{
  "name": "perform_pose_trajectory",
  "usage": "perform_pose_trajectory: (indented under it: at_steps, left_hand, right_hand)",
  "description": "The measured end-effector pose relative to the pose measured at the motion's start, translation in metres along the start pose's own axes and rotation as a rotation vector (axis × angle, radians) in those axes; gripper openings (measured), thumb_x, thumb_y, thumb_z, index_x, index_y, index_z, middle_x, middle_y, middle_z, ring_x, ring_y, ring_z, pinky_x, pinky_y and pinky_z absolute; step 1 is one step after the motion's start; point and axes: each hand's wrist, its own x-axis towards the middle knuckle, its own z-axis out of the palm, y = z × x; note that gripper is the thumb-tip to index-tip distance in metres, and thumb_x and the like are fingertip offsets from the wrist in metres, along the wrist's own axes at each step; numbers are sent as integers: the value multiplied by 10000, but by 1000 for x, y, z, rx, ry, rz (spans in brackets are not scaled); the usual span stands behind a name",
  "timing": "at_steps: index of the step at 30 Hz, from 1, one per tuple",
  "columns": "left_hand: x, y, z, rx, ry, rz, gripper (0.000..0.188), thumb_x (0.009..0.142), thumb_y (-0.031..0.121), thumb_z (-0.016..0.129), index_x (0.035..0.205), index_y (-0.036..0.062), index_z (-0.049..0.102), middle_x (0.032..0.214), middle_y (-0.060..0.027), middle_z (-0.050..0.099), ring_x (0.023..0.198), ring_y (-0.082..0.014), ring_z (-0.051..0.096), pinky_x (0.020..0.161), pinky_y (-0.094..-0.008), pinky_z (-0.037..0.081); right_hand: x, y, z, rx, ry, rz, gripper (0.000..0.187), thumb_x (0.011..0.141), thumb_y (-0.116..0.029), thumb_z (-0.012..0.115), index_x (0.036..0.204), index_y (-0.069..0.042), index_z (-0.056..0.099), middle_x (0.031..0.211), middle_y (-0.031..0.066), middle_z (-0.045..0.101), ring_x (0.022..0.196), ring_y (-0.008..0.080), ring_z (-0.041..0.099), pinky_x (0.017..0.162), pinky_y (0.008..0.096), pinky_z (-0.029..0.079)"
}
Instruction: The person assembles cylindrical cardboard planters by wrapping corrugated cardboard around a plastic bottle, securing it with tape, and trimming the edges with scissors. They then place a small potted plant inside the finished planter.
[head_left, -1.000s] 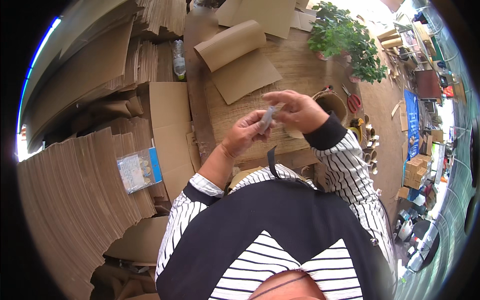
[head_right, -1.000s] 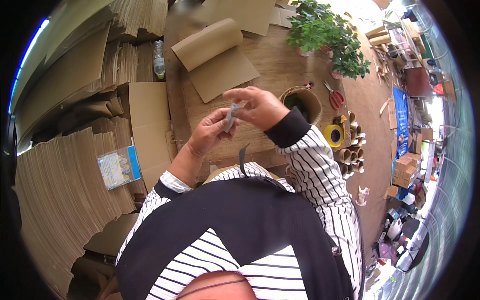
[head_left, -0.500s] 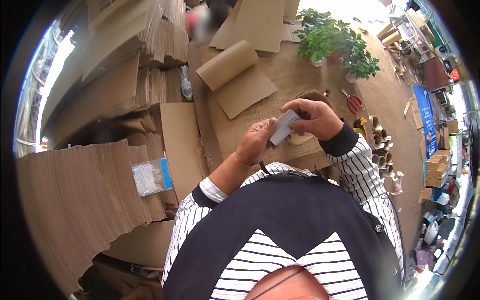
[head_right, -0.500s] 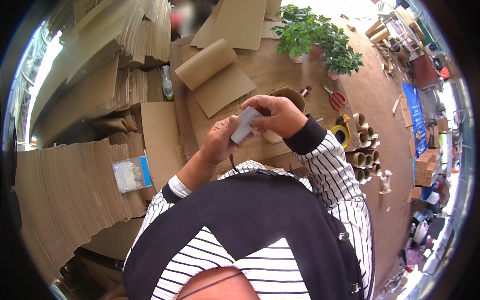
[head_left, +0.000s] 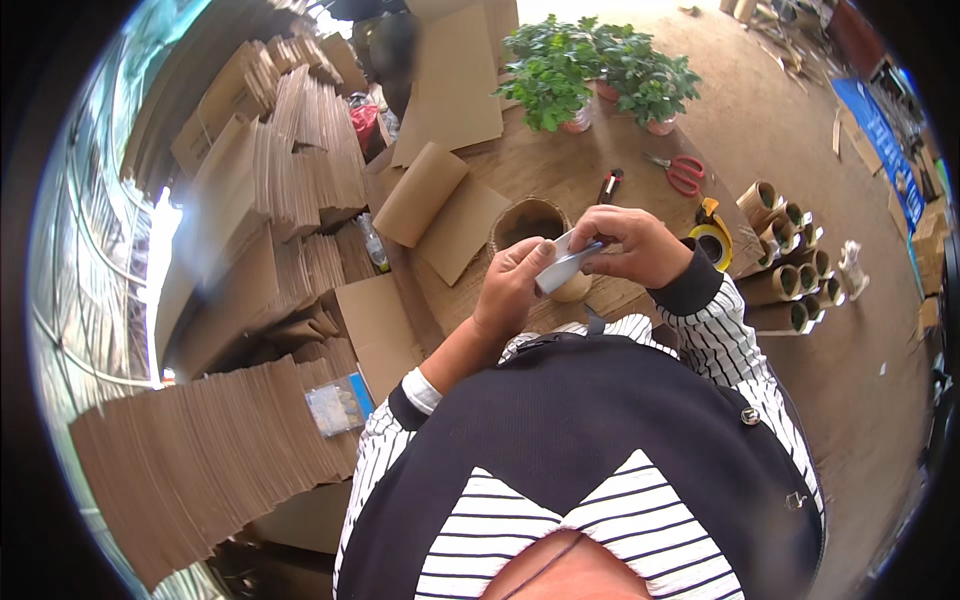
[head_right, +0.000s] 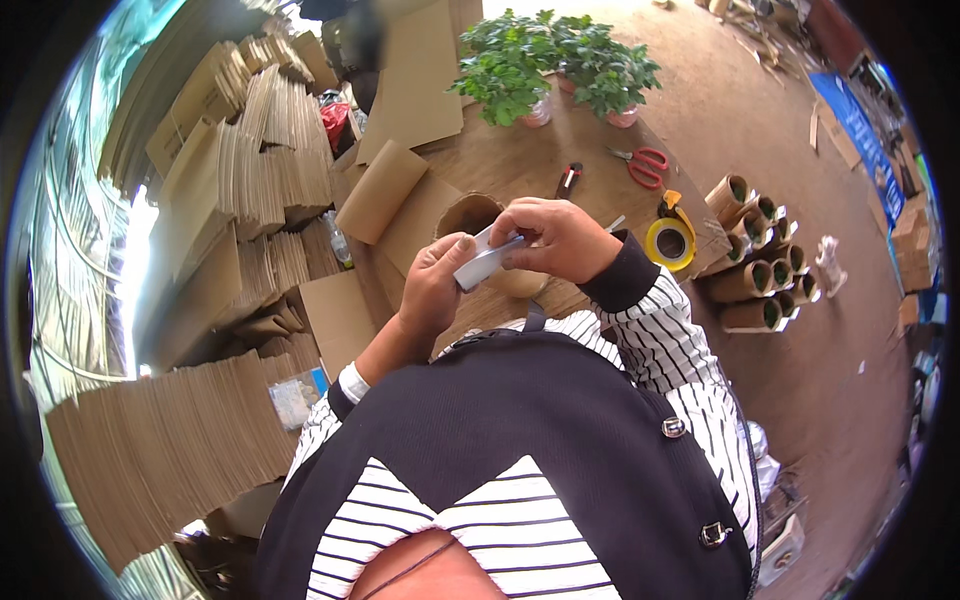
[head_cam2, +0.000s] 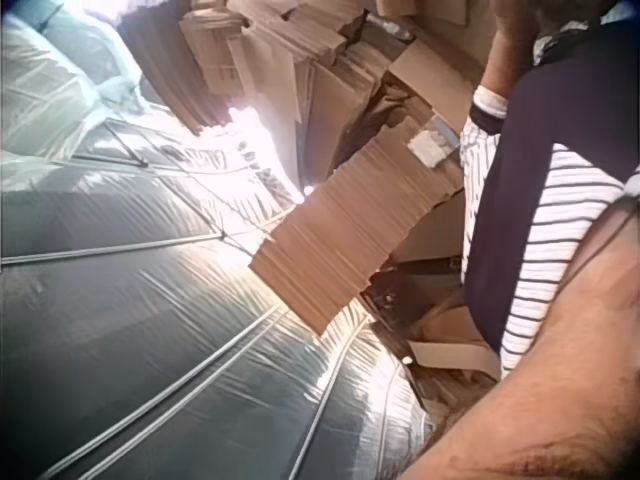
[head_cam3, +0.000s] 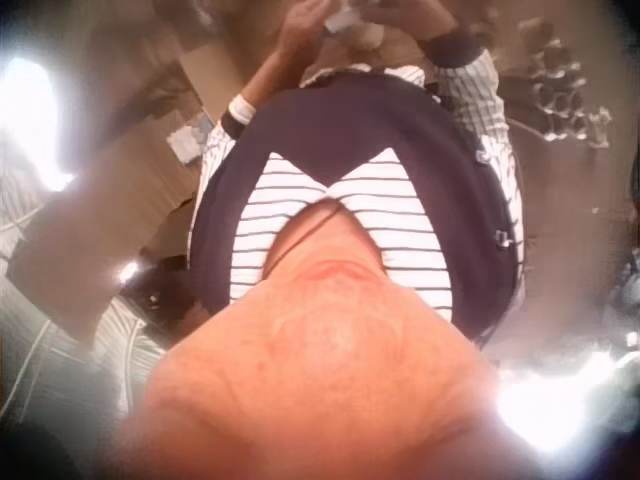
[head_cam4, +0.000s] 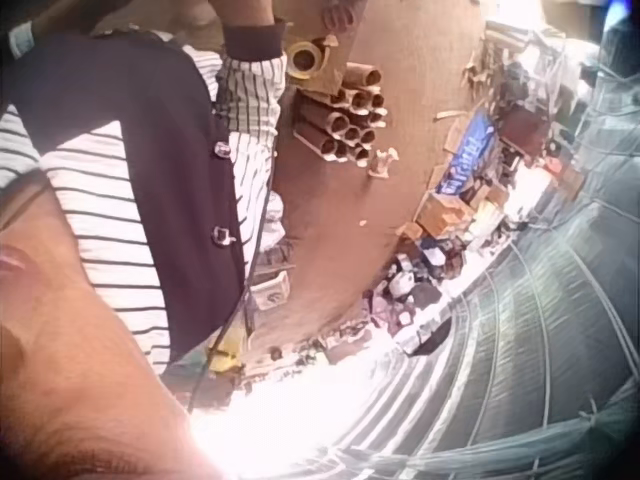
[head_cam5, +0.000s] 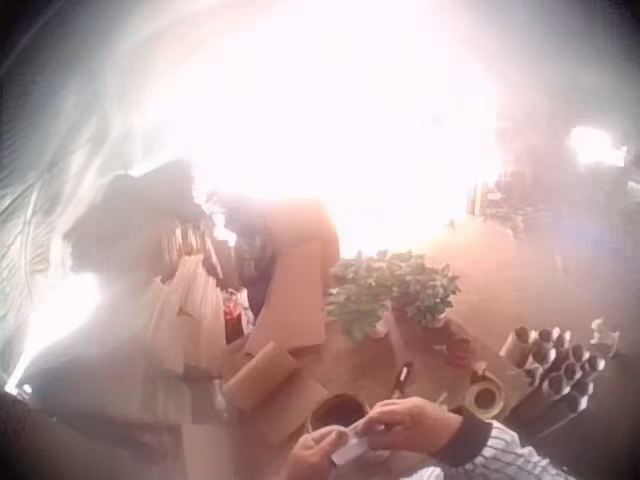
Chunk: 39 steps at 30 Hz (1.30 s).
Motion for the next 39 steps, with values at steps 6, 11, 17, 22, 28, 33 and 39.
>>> perform_pose_trajectory:
  at_steps: [6,11,17,22,28,33,39]
  left_hand:
    - [9,-2,24,-51,98,-173,261,1020,258,505,929,45,626,708,-3,570,584,-75,498,523,-225,377]
    - [6,-13,35,111,-102,-474,306,979,275,590,841,12,665,662,-5,567,539,-85,467,502,-222,350]
    - [41,-17,-25,1263,268,522,195,879,132,696,1067,77,686,1036,-106,667,843,-274,646,764,-368,528]
    - [71,-26,-88,1628,217,585,459,883,172,697,1326,134,585,1326,-142,551,1171,-326,566,984,-385,483]
    - [56,-68,-97,1328,135,482,521,862,124,715,1362,135,571,1347,-134,538,1224,-338,544,1026,-395,470]
    - [33,-76,-69,1219,100,548,457,832,-7,687,1268,125,648,1354,-151,532,1241,-325,551,1047,-393,465]
    - [29,-87,-79,1108,90,685,415,750,-109,657,1072,147,712,1347,-142,524,1210,-330,571,1022,-389,494]
  right_hand:
    - [-10,2,-8,-326,328,-424,174,737,-17,757,831,-60,616,1187,100,585,1050,260,594,899,337,499]
    - [-19,17,-10,18,218,-213,188,807,52,659,957,-37,587,899,94,621,848,240,638,769,335,513]
    - [-11,53,-33,-270,793,-77,144,882,-21,653,985,-44,555,813,119,658,697,274,673,602,368,518]
    - [22,96,-15,-415,686,25,160,925,-154,661,1040,-98,565,874,174,690,809,382,679,665,428,529]
    - [21,133,-5,-180,693,126,345,891,-140,702,1205,-73,575,982,190,700,880,328,696,751,403,539]
    - [12,132,-4,52,558,226,547,827,-40,741,1333,-17,536,1105,146,685,979,213,672,876,318,524]
    - [22,85,31,-26,416,70,438,803,35,732,1216,-9,593,1091,128,686,997,192,660,872,309,527]
